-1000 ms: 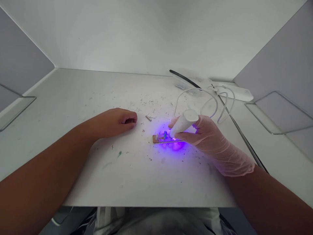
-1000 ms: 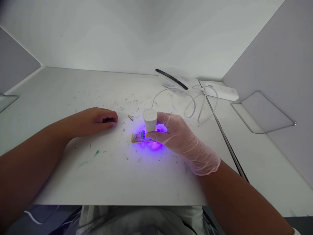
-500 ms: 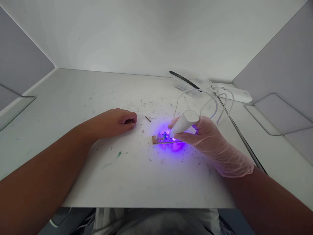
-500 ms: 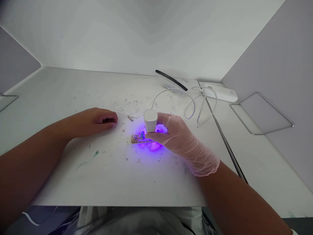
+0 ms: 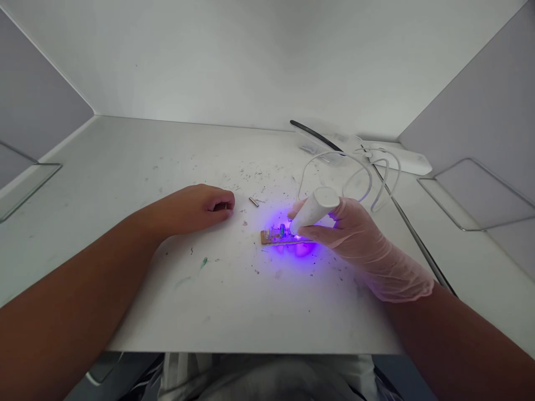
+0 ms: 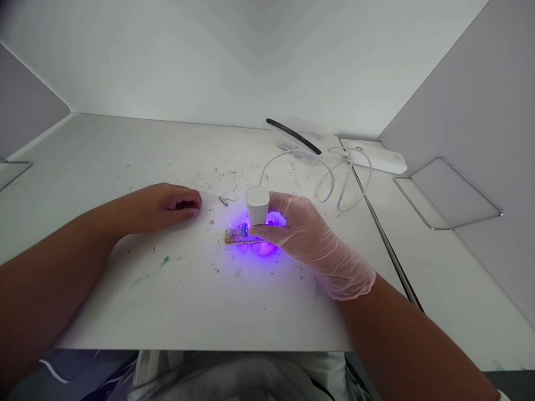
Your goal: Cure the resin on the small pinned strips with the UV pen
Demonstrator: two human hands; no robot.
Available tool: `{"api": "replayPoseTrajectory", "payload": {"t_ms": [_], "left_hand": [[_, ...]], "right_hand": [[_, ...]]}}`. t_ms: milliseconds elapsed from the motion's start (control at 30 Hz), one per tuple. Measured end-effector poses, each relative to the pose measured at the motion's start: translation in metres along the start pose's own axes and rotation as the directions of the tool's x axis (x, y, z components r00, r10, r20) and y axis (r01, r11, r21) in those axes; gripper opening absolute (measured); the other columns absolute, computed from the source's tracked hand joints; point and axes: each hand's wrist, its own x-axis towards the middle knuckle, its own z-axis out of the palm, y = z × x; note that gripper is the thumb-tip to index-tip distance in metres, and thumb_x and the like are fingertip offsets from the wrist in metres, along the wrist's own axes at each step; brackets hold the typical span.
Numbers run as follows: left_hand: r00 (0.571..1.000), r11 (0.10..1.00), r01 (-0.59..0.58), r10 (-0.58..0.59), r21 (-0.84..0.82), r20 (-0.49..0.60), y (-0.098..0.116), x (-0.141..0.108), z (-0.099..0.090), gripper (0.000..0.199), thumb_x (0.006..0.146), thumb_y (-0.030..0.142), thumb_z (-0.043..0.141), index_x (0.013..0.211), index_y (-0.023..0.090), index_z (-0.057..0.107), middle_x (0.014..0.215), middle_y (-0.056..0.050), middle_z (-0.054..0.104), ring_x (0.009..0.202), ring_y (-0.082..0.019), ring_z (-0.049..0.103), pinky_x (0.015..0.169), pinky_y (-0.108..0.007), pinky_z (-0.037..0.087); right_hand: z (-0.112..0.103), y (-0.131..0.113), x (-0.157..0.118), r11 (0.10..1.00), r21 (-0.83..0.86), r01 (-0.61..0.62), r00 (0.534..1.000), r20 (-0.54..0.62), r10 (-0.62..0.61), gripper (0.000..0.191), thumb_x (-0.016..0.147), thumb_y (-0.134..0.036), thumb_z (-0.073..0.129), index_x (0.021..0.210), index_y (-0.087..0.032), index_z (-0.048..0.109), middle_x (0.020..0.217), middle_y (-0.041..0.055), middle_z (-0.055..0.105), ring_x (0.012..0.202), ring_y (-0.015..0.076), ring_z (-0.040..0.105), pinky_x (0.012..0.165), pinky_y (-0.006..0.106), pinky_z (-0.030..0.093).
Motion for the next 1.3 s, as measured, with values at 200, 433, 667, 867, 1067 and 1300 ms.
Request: {"api": "replayPoseTrajectory", "payload": {"t_ms": [200, 433, 667, 867, 1067, 1300], "left_hand": [[1.0, 1.0, 0.005, -0.005, -0.013, -0.001, -0.0003, -0.0004, 0.0004, 0.016, 0.085, 0.038, 0.055, 0.079, 0.024, 0.06, 0.069, 0.0, 0.05, 0.061, -0.015, 0.043, 0.053, -0.031, 0.032], [1.0, 1.0, 0.008, -0.008, -0.012, -0.009, 0.0009, 0.0005, -0.0006, 0.014, 0.084, 0.037, 0.056, 0.077, 0.024, 0.059, 0.069, 0.0, 0.051, 0.062, -0.015, 0.043, 0.054, -0.031, 0.033], [1.0, 1.0, 0.003, -0.003, -0.007, -0.001, -0.0005, 0.0001, -0.0001, 0.016, 0.085, 0.038, 0.054, 0.078, 0.024, 0.059, 0.07, 0.0, 0.051, 0.062, -0.015, 0.044, 0.054, -0.031, 0.032], [1.0, 1.0, 0.013, -0.013, -0.007, -0.002, 0.0011, -0.0004, -0.0002, 0.015, 0.084, 0.037, 0.054, 0.078, 0.024, 0.058, 0.069, 0.0, 0.052, 0.062, -0.015, 0.043, 0.055, -0.031, 0.034], [1.0, 1.0, 0.021, -0.02, -0.015, 0.009, 0.0021, -0.0008, -0.0009, 0.014, 0.084, 0.037, 0.055, 0.078, 0.025, 0.057, 0.069, 0.0, 0.049, 0.062, -0.015, 0.041, 0.056, -0.032, 0.033], [1.0, 1.0, 0.011, -0.011, -0.014, 0.012, 0.0012, 0.0007, -0.0005, 0.014, 0.085, 0.037, 0.054, 0.078, 0.024, 0.056, 0.07, 0.0, 0.05, 0.063, -0.015, 0.042, 0.056, -0.031, 0.033]], "right_hand": [[0.0, 0.0009, -0.0009, 1.0, 0.004, -0.014, 1.0, 0.002, 0.014, 0.007, 0.079, -0.029, 0.078, 0.08, -0.024, 0.073, 0.088, 0.0027, 0.076, 0.073, 0.0178, 0.068, 0.068, 0.037, 0.06], [0.0003, 0.0008, 0.0005, 0.999, 0.024, -0.025, 1.0, 0.013, 0.025, 0.008, 0.079, -0.029, 0.079, 0.081, -0.024, 0.073, 0.088, 0.0037, 0.076, 0.073, 0.0186, 0.069, 0.066, 0.037, 0.06], [0.0003, 0.0003, -0.0015, 0.999, 0.043, -0.008, 1.0, 0.012, 0.007, 0.007, 0.08, -0.027, 0.079, 0.081, -0.024, 0.073, 0.089, 0.0026, 0.076, 0.072, 0.0173, 0.069, 0.064, 0.035, 0.06], [-0.0004, 0.0041, -0.0015, 1.0, 0.02, 0.005, 1.0, 0.007, -0.005, 0.007, 0.081, -0.028, 0.079, 0.083, -0.025, 0.073, 0.09, 0.0025, 0.077, 0.075, 0.0185, 0.07, 0.068, 0.037, 0.061], [-0.0004, 0.0052, -0.0007, 1.0, -0.016, 0.016, 1.0, 0.001, -0.016, 0.008, 0.08, -0.03, 0.078, 0.084, -0.024, 0.073, 0.087, 0.0022, 0.077, 0.077, 0.0202, 0.071, 0.072, 0.041, 0.06], [0.0003, -0.0009, -0.0004, 1.0, 0.006, -0.016, 1.0, 0.009, 0.016, 0.006, 0.079, -0.028, 0.076, 0.08, -0.023, 0.072, 0.083, 0.0027, 0.074, 0.073, 0.0192, 0.069, 0.069, 0.039, 0.059]]}}
